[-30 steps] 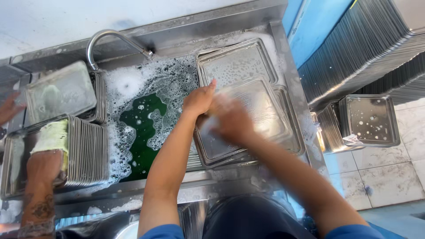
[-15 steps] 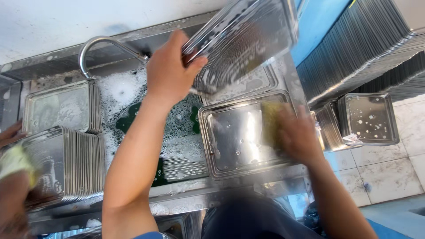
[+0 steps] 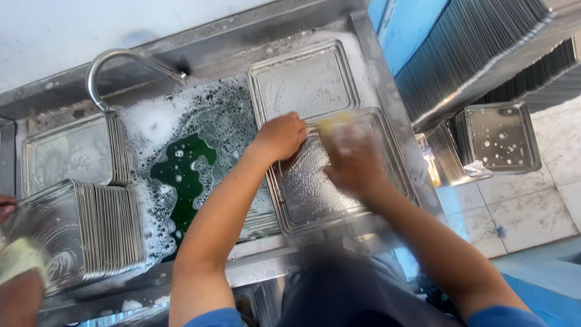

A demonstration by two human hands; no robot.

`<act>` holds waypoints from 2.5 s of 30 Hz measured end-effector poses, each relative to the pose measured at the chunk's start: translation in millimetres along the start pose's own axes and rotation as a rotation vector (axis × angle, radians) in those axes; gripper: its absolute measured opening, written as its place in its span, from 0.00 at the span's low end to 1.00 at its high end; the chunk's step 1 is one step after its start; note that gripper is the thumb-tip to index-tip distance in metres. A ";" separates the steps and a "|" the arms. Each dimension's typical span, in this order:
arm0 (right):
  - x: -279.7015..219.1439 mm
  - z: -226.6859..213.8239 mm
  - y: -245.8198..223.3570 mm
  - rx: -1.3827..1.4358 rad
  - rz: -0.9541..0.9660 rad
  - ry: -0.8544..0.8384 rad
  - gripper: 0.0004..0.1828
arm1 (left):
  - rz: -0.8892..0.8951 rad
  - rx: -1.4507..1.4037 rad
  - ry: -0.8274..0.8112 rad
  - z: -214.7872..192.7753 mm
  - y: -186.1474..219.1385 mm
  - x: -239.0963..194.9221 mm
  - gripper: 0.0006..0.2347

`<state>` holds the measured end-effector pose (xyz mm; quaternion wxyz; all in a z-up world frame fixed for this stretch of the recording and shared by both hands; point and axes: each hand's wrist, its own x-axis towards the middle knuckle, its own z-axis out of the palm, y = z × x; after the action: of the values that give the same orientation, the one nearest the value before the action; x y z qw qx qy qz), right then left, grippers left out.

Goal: The person scrubs multiple stainless steel food trays with a sponge in a soapy sink, rinses them under running water, and stacks the cleaned trays on the sink's edge. The person repeats this process for several trays throughout the clip.

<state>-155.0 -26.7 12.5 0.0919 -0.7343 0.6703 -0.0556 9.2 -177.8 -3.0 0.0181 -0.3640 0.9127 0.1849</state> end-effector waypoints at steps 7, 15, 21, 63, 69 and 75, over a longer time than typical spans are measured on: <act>-93.0 58.6 -56.2 0.094 -0.460 0.027 0.48 | -0.001 0.105 0.107 11.0 14.2 14.8 0.10; -148.9 -4.0 124.8 0.685 0.037 0.080 0.21 | -0.190 0.023 0.136 -25.6 49.9 6.1 0.16; -178.2 -14.3 195.4 1.529 -0.019 0.256 0.30 | -0.020 0.061 0.441 -92.4 88.2 -54.1 0.12; -103.3 16.6 -33.3 0.236 -0.439 0.225 0.43 | 0.100 0.075 0.528 30.8 49.6 -26.4 0.19; -52.4 -48.9 25.5 0.079 0.103 0.249 0.40 | -0.170 -0.035 0.139 9.6 46.1 -6.7 0.25; -51.9 8.5 -47.8 0.237 -0.453 0.191 0.44 | -0.217 -0.266 0.009 -32.8 53.8 5.4 0.28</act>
<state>-111.7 29.4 16.3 0.0988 -0.8410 0.4835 -0.2219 -27.5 -157.0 44.0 -0.0143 -0.4603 0.8356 0.2996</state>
